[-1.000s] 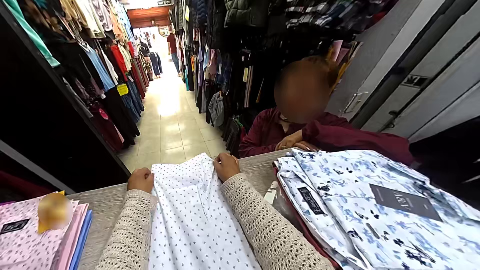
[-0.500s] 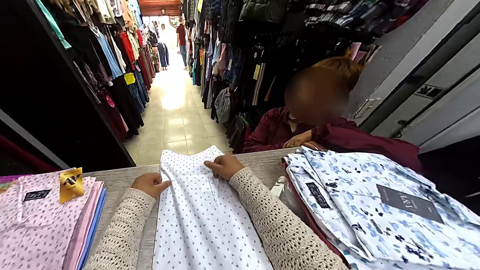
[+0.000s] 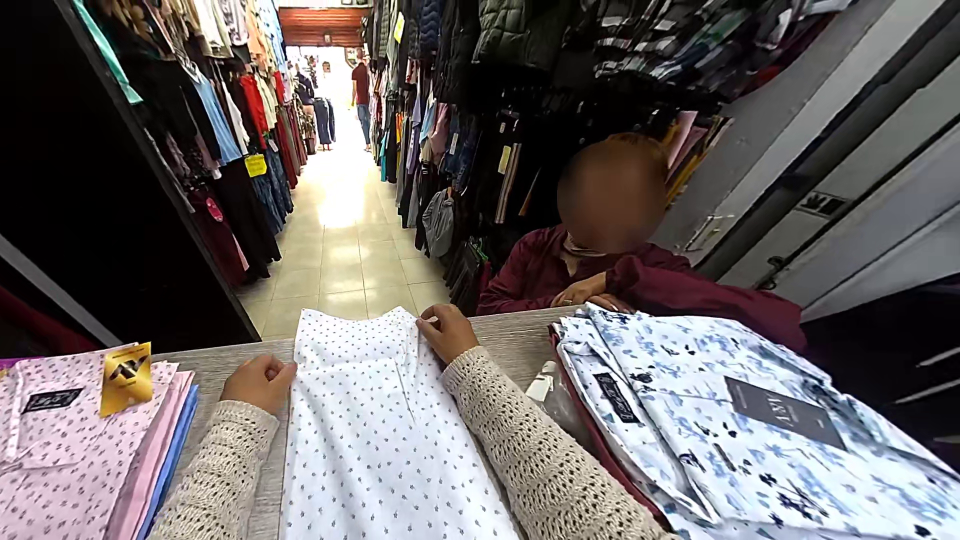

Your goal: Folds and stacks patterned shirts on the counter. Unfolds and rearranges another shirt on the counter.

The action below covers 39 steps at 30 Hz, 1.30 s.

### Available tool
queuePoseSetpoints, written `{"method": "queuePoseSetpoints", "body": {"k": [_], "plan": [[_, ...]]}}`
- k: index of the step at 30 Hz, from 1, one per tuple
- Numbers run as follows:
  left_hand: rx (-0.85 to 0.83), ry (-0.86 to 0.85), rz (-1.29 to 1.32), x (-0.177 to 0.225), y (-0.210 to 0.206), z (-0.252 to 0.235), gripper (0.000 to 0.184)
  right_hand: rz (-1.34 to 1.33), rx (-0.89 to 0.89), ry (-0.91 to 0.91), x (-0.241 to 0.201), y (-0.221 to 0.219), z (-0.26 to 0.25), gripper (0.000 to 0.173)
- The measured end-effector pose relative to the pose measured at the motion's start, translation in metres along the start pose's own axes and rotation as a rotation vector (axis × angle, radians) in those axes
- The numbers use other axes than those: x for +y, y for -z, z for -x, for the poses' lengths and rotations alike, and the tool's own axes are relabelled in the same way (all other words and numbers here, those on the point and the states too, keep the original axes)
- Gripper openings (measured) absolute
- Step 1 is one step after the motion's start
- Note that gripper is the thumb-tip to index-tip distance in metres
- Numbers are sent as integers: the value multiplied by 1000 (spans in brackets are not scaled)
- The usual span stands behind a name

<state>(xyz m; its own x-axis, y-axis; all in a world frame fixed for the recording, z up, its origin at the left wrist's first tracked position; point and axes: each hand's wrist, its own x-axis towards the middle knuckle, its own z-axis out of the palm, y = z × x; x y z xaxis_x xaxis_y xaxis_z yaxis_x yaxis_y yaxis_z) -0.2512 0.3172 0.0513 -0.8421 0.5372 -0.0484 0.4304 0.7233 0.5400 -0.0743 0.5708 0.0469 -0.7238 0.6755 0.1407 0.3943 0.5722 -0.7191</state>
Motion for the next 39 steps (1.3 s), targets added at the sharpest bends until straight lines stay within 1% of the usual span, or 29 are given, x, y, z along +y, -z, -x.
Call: {"method": "queuePoseSetpoints", "body": {"k": [2,3,5,6,8,9,12,13,15,16,17,18,19,21,22,24,27,29,30,31,32,33,34,35,36,38,39], "plan": [[3,-34,4,10,-5,-1,44,59,-16,16,5,-3,-4,36],[-8,-58,-24,14,-9,-4,44,70,-31,27,5,-5,-6,33],[-35,-119,-92,20,-16,-13,35,59,-31,34,-3,-5,-4,21],[-26,-148,-103,21,-19,-18,31,50,-27,5,-11,-1,-1,18],[45,-193,-73,7,-29,-36,26,29,-27,-111,-28,12,4,19],[79,-191,-57,-2,-33,-45,25,20,-22,-148,-30,15,4,20],[147,-172,-47,-21,-44,-66,26,16,0,-150,-11,15,-3,23],[162,-166,-46,-24,-48,-71,30,19,21,-122,3,10,-8,26],[188,-100,-48,-23,-48,-77,50,33,42,-104,16,2,-15,38],[173,-41,-58,-16,-45,-77,59,66,25,-112,16,1,-16,46],[131,12,-60,-5,-38,-73,62,110,-13,-121,14,1,-17,52],[79,40,-39,8,-31,-67,59,154,-57,-118,12,0,-19,52],[51,37,-15,16,-27,-66,51,181,-90,-101,11,-1,-21,45],[88,-23,104,24,-29,-73,33,129,-65,-44,13,-1,-28,28],[130,-40,163,26,-31,-77,29,90,-47,-40,14,-1,-31,24],[140,-52,162,29,-33,-78,28,72,-14,-40,16,-3,-32,21],[135,-80,170,34,-28,-66,30,59,39,-29,9,1,-26,22],[196,-85,271,28,-26,-59,30,25,35,-49,-10,12,-16,28],[217,-69,324,24,-25,-54,31,6,32,-40,-12,14,-13,32],[220,-44,367,20,-23,-49,31,-10,-9,-46,-12,14,-11,42],[211,-18,394,15,-22,-43,33,-23,-120,-97,-16,16,-9,53],[197,-4,404,11,-21,-34,34,-23,-250,-155,-21,17,-7,61],[172,-2,396,8,-20,-23,35,-24,-360,-195,-25,16,-5,62],[129,-5,369,6,-18,-9,36,-32,-432,-202,-28,14,-3,58],[66,-15,326,5,-14,8,37,-54,-471,-181,-28,11,-2,49],[-91,-58,163,2,-7,46,36,-104,-496,-102,-25,6,-3,31],[-174,-73,63,-2,-5,65,40,-115,-486,-68,-23,3,-4,26]]}}
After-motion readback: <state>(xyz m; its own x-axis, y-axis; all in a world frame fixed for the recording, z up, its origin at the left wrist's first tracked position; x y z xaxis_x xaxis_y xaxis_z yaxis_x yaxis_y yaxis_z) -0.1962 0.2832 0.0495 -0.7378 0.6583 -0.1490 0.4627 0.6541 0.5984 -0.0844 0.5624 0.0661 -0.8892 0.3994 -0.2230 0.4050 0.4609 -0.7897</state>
